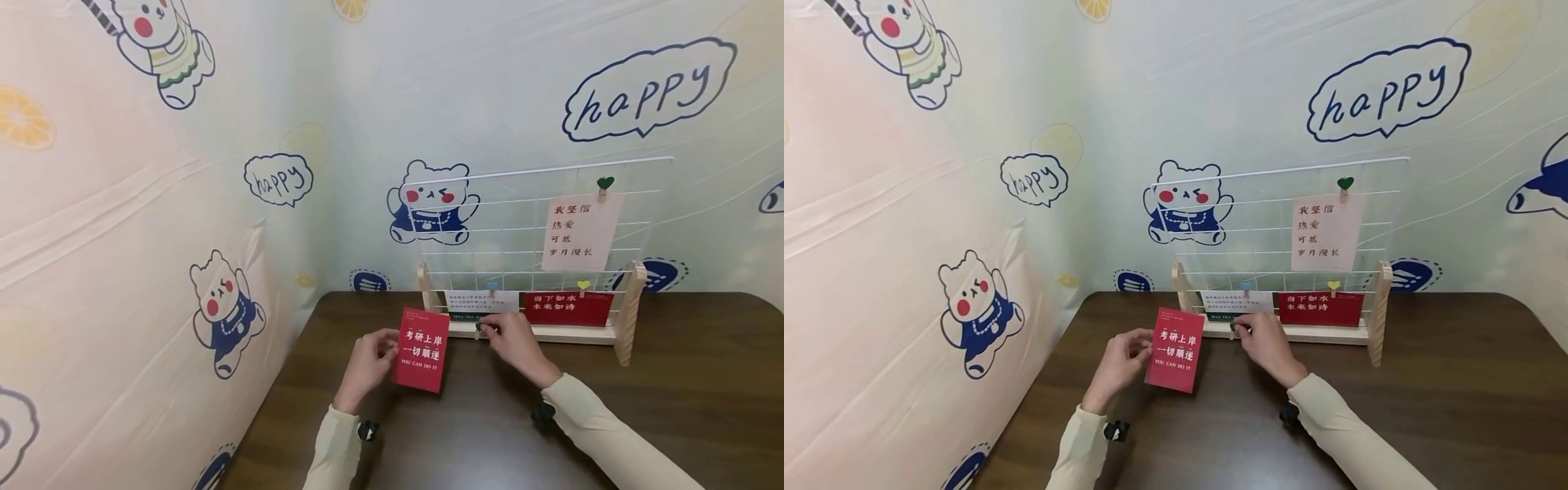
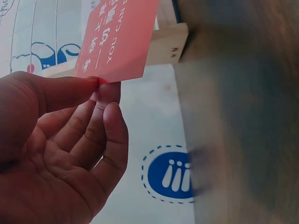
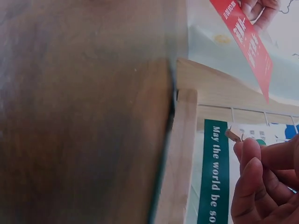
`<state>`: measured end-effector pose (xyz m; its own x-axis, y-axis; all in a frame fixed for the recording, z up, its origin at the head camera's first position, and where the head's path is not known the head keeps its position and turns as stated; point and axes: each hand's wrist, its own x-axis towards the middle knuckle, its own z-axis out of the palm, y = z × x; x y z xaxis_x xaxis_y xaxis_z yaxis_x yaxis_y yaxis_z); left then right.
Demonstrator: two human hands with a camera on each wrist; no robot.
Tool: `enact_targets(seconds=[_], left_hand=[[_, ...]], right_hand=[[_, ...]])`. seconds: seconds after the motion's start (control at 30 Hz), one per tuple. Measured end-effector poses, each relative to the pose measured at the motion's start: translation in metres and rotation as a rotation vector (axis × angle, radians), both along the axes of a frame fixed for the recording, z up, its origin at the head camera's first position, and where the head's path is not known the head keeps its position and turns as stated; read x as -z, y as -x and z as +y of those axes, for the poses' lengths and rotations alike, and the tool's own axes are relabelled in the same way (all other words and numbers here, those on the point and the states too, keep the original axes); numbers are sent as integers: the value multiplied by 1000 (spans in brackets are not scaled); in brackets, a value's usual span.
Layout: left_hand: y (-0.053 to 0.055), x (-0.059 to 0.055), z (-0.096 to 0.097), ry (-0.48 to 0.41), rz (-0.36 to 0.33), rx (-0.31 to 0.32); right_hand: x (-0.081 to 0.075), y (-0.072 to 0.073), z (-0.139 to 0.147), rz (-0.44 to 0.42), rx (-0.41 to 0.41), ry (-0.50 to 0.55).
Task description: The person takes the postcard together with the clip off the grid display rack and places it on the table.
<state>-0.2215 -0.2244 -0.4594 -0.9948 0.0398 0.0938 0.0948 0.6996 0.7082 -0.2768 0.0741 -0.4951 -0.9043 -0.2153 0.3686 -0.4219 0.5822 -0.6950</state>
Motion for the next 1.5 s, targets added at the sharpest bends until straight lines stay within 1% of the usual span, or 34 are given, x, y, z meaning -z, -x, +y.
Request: enact_targets(seconds=[0.23, 0.43, 0.53, 0.63, 0.77, 0.87, 1.0, 1.1, 1.23, 1.5], left_hand=[[-3, 10, -11, 27, -40, 8], [-7, 15, -18, 28, -69, 2], [-10, 17, -22, 28, -83, -12], [-12, 21, -27, 34, -87, -11], [-16, 26, -34, 46, -94, -12], [-18, 29, -39, 62, -106, -28], [-21, 31, -44, 91, -150, -57], [-23, 32, -47, 111, -182, -62], [-27, 33, -52, 112, -208, -51], [-36, 39, -63, 96, -265, -102]], right_hand=[[6, 1, -8, -146, -69, 57], [10, 5, -14, -231, -84, 61], [13, 5, -17, -269, -90, 52], [16, 6, -20, -290, -101, 54], [20, 6, -25, -297, -141, 65], [23, 7, -29, -304, -155, 57], [25, 11, -32, -306, -136, 34], [24, 14, -33, -307, -121, 22], [21, 18, -36, -320, -112, 5], [21, 22, -44, -361, -119, -30]])
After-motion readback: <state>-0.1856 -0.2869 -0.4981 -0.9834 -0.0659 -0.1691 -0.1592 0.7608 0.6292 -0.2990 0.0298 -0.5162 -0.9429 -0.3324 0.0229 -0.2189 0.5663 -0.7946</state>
